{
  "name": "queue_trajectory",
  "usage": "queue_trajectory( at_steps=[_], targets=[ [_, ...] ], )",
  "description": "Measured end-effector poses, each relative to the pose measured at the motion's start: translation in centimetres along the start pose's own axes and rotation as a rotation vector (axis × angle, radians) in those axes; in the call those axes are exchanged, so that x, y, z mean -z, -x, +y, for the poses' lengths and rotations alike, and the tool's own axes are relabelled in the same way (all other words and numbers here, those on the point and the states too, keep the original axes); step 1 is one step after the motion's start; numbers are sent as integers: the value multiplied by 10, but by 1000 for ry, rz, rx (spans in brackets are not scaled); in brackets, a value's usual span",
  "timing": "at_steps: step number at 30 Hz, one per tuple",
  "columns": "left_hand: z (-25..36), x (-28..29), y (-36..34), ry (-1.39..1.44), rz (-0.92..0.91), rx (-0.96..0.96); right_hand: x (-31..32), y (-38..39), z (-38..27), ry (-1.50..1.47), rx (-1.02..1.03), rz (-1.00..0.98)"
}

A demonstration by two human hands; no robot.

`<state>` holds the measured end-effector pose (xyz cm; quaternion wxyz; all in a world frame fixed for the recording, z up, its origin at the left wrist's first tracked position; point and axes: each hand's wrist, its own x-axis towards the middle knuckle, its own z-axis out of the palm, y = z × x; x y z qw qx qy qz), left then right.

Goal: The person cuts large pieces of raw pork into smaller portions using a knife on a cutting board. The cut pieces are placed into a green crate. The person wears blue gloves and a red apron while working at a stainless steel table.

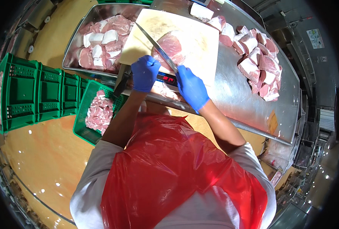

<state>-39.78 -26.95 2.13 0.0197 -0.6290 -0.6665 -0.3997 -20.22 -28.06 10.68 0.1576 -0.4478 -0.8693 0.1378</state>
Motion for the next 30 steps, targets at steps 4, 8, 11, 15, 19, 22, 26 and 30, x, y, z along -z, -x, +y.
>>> queue_trajectory(
  at_steps=[4,8,11,15,19,22,26,30],
  targets=[
    [7,1,2,398,138,136,-11,-42,-18,102,42,-47],
    [6,15,11,388,92,327,10,10,11,128,-1,-217],
    [-6,34,16,371,161,274,57,71,51,154,-125,-444],
    [-1,39,25,488,152,209,90,77,49,81,-16,-376],
    [38,26,22,347,34,-18,74,52,20,44,11,-8],
    [41,16,13,223,-45,-102,59,34,15,31,-18,16],
    [22,13,20,319,-44,-194,51,36,28,137,21,-107],
    [5,2,31,414,132,-322,67,36,24,332,-15,-361]
  ],
)
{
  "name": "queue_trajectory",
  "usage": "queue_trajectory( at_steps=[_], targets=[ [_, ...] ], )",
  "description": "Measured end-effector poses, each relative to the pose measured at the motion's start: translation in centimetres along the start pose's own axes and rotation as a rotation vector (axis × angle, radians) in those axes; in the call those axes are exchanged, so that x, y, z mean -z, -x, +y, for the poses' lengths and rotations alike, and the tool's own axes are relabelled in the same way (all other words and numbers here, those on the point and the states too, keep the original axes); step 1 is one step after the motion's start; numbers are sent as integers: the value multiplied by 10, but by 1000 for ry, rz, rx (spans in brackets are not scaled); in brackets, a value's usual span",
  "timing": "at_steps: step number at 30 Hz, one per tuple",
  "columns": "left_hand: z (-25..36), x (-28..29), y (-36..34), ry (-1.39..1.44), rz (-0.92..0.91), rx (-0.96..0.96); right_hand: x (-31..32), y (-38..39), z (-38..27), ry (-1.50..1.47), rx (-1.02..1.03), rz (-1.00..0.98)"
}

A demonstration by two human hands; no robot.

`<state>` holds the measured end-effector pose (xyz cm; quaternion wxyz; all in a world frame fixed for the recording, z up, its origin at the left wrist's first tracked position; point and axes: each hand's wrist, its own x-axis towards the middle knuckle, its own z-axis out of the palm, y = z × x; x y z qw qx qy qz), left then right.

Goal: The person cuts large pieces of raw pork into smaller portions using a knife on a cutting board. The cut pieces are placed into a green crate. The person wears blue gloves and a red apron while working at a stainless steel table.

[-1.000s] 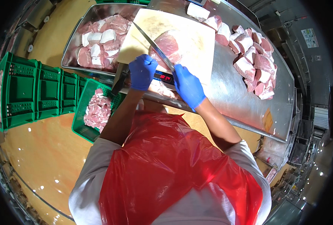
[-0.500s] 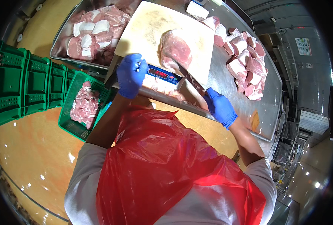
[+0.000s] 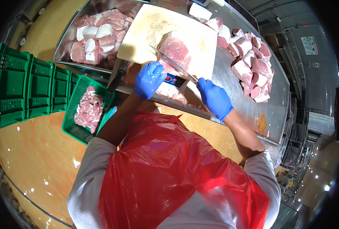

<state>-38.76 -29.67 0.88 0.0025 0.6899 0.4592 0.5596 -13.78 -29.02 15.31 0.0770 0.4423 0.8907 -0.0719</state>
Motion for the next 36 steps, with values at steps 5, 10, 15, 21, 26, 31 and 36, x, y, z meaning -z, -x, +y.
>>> queue_trajectory(
  at_steps=[5,10,15,21,26,31,36],
  targets=[
    [6,-6,8,20,-139,188,-14,-85,-32,-128,82,20],
    [1,32,33,109,38,239,-9,-98,-51,-283,126,255],
    [-7,152,64,-439,201,535,8,-13,9,-468,11,483],
    [-86,234,136,-506,-645,659,-31,34,68,-331,-112,552],
    [-22,80,-31,125,-77,745,-9,9,55,-454,-99,700],
    [20,-35,-69,-265,-188,266,2,-14,44,-716,-179,823],
    [-47,-19,-102,4,-228,-173,-13,-8,35,-536,-120,739]
  ],
)
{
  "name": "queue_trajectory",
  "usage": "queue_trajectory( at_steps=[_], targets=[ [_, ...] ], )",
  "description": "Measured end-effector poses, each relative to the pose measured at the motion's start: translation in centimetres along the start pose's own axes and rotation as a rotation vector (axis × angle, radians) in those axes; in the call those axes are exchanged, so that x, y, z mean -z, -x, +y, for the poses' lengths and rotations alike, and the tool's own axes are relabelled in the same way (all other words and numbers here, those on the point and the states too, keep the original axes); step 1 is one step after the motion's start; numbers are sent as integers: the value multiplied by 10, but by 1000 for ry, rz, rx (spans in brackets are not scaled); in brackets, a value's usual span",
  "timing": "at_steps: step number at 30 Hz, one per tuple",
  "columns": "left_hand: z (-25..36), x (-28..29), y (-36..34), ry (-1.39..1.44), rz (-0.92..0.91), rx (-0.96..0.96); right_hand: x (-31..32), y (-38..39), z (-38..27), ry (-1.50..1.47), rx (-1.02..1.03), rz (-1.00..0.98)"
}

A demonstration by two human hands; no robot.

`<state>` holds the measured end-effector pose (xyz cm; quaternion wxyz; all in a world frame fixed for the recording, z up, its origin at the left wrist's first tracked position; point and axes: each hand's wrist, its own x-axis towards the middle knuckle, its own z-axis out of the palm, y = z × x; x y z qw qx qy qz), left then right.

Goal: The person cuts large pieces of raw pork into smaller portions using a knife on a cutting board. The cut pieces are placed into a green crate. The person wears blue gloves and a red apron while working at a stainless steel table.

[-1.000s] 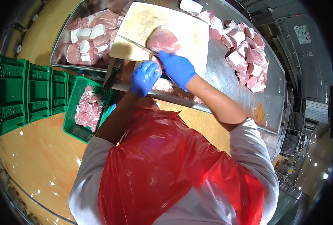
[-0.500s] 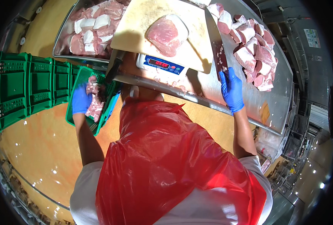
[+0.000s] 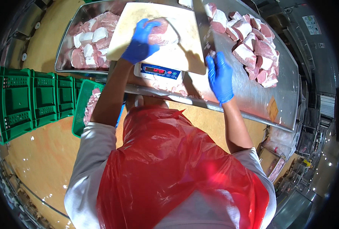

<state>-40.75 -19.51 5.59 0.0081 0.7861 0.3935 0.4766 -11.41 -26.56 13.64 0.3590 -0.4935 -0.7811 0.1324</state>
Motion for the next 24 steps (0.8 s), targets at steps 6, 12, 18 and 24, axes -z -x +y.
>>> queue_trajectory(
  at_steps=[6,12,18,24],
  targets=[
    [32,0,51,14,214,448,-24,55,13,287,-35,-314],
    [53,1,52,22,172,645,-43,8,-27,477,16,-509],
    [84,61,17,-198,233,494,-105,-57,-65,343,129,-434],
    [7,21,-90,-106,-328,-9,-128,-64,-60,381,103,-540]
  ],
)
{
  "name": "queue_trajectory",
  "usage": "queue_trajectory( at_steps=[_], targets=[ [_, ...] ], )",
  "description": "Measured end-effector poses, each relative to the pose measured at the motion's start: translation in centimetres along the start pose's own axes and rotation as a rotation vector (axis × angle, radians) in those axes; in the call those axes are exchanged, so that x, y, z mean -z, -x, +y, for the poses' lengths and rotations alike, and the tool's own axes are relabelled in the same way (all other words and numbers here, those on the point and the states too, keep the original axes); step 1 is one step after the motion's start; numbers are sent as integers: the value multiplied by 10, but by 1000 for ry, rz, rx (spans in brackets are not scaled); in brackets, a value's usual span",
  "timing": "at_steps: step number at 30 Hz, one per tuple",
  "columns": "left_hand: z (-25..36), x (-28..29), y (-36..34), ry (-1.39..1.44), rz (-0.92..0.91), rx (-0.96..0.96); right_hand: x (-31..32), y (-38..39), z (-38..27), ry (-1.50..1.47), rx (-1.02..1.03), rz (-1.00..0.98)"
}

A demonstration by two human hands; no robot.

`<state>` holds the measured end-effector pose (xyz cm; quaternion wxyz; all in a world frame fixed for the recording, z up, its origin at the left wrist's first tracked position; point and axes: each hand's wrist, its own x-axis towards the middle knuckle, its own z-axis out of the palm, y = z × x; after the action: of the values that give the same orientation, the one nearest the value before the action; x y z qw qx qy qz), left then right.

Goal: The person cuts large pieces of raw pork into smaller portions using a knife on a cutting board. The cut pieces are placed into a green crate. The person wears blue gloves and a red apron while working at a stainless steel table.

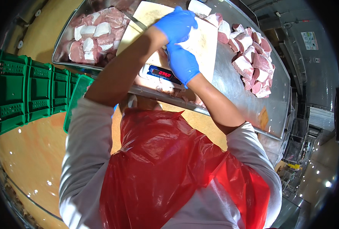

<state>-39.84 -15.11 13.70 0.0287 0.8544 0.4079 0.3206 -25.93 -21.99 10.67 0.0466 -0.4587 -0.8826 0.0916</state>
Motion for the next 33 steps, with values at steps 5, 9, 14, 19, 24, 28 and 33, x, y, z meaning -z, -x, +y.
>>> queue_trajectory(
  at_steps=[5,9,14,19,24,28,33],
  targets=[
    [-1,-21,-19,-70,-547,27,21,76,41,97,-25,-154],
    [-19,-35,-2,94,-418,74,58,138,96,198,-36,-258],
    [-20,-25,48,408,412,47,78,180,103,-204,-93,-74],
    [90,-40,94,102,408,532,48,154,68,-422,-258,255],
    [73,-79,111,1,370,555,45,121,64,-166,-68,270],
    [60,-74,137,160,378,571,56,133,72,106,-101,26],
    [67,-68,140,185,402,612,51,109,52,92,-87,-190]
  ],
)
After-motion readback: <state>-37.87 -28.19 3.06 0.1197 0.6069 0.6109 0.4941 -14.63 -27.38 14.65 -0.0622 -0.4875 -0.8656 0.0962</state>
